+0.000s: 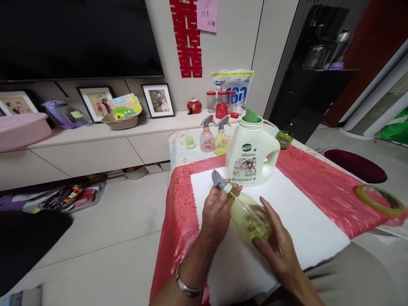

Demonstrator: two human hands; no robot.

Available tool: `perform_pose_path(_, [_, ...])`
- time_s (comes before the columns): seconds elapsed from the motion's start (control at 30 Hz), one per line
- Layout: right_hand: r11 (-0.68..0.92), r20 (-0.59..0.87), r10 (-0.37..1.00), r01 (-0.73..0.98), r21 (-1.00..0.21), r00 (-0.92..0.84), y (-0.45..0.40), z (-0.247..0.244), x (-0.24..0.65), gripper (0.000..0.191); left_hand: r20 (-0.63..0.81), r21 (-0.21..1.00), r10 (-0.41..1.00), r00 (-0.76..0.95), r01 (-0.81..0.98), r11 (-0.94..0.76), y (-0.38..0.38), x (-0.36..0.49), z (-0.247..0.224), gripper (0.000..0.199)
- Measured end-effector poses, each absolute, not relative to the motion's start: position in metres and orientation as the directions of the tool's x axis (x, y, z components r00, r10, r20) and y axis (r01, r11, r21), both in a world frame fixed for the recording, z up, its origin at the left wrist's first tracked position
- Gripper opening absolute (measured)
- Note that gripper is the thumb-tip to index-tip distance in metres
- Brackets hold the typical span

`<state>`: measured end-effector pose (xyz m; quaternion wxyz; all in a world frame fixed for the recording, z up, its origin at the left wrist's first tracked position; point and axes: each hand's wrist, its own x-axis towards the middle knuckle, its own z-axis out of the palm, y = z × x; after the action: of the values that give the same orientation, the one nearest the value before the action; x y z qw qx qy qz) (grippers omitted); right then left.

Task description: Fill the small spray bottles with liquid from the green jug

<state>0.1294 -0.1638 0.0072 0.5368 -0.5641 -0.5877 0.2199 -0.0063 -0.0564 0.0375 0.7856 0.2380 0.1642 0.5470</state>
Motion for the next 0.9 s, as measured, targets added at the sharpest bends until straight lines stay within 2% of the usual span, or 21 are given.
perform_pose_path(0.07, [0.114,0.120,0.966,0.042,-0.993,0.228,-0.167,0.009,0.124,0.073,0.000,0.569,0.934,0.358,-0.768,0.294,-0.057,-0.006,0.037,0.034])
perform_pose_path(0.13, [-0.038,-0.084,0.987,-0.306,-0.951,0.139,-0.168,0.013,0.119,0.077,-0.019,0.579,0.936,0.350,-0.760,0.296,-0.057,-0.005,0.038,0.034])
perform_pose_path(0.17, [-0.083,-0.136,0.986,-0.416,-0.906,0.099,-0.167,0.015,0.116,0.079,-0.030,0.580,0.939,0.341,-0.760,0.294,-0.057,-0.005,0.038,0.034])
perform_pose_path(0.23, [-0.116,-0.179,0.981,-0.515,-0.850,0.074,-0.165,0.018,0.114,0.079,-0.051,0.578,0.945,0.323,-0.762,0.291,-0.057,-0.004,0.038,0.035])
perform_pose_path(0.33, [-0.090,-0.178,0.970,-0.435,-0.896,0.164,-0.164,0.015,0.116,0.076,-0.070,0.578,0.951,0.303,-0.764,0.286,-0.056,-0.003,0.037,0.034])
perform_pose_path(0.47, [0.005,-0.004,0.948,-0.026,-1.000,0.319,-0.166,0.009,0.118,0.070,-0.064,0.591,0.955,0.291,-0.759,0.271,-0.057,-0.002,0.034,0.032])
perform_pose_path(0.53, [0.067,0.108,0.938,0.134,-0.989,0.329,-0.167,0.008,0.115,0.067,-0.060,0.609,0.959,0.279,-0.751,0.256,-0.057,-0.001,0.033,0.034])
perform_pose_path(0.7, [0.214,0.344,0.873,0.363,-0.907,0.346,-0.170,0.002,0.106,0.062,-0.045,0.599,0.965,0.260,-0.766,0.235,-0.058,-0.001,0.033,0.036])
perform_pose_path(0.8, [0.167,0.279,0.881,0.299,-0.939,0.383,-0.170,-0.002,0.109,0.062,-0.076,0.548,0.955,0.285,-0.789,0.279,-0.057,-0.002,0.034,0.033])
perform_pose_path(0.9, [0.068,0.062,0.915,-0.002,-0.998,0.399,-0.168,0.000,0.112,0.062,-0.098,0.506,0.943,0.317,-0.801,0.322,-0.055,-0.003,0.034,0.033])
